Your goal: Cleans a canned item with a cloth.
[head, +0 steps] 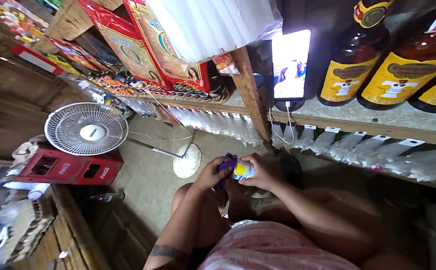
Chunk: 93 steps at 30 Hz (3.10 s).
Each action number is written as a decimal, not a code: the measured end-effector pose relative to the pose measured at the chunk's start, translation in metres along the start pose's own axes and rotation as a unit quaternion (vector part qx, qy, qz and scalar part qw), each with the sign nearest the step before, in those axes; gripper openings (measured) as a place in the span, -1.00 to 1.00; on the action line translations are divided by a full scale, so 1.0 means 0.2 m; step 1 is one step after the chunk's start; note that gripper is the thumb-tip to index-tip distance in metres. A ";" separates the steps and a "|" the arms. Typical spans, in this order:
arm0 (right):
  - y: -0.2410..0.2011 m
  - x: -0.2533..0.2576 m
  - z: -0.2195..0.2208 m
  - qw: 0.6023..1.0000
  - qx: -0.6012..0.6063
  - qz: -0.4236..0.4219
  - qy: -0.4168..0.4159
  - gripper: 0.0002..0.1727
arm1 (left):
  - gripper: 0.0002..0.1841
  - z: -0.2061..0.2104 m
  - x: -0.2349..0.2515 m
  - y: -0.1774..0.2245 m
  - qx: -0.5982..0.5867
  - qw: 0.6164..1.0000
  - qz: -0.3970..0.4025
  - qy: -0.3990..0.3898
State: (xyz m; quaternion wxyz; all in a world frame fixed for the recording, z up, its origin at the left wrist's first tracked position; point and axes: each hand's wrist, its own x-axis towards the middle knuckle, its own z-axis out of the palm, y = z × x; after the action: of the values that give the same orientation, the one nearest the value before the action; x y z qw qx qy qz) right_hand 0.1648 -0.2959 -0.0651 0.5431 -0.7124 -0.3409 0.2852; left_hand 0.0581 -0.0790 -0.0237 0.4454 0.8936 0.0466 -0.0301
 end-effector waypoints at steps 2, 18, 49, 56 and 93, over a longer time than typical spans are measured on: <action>0.00 0.01 -0.01 0.999 -0.002 0.025 0.020 -0.03 | -0.59 0.00 0.00 -0.01 -0.026 0.999 0.005 -0.018; 0.02 -0.01 -0.01 0.996 0.034 -0.078 0.014 -0.06 | -0.53 0.00 0.00 0.02 0.125 0.990 -0.060 0.022; -0.01 -0.01 -0.02 0.978 0.088 -0.031 0.187 -0.03 | -0.64 0.06 0.02 0.00 -0.021 0.972 0.206 0.110; -0.01 -0.02 0.00 0.964 0.171 -0.104 0.177 0.00 | -0.59 0.07 0.02 0.05 -0.082 0.980 0.122 0.135; 0.00 -0.06 0.08 0.968 0.094 -0.195 0.124 -0.10 | -0.43 0.08 0.03 0.10 -0.229 0.971 0.016 0.067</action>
State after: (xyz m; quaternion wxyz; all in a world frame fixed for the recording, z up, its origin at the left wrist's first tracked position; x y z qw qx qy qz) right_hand 0.1463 -0.2961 -0.0688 0.6908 -0.6078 -0.3747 0.1139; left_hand 0.0670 -0.1030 -0.0171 0.6348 0.7681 0.0681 0.0487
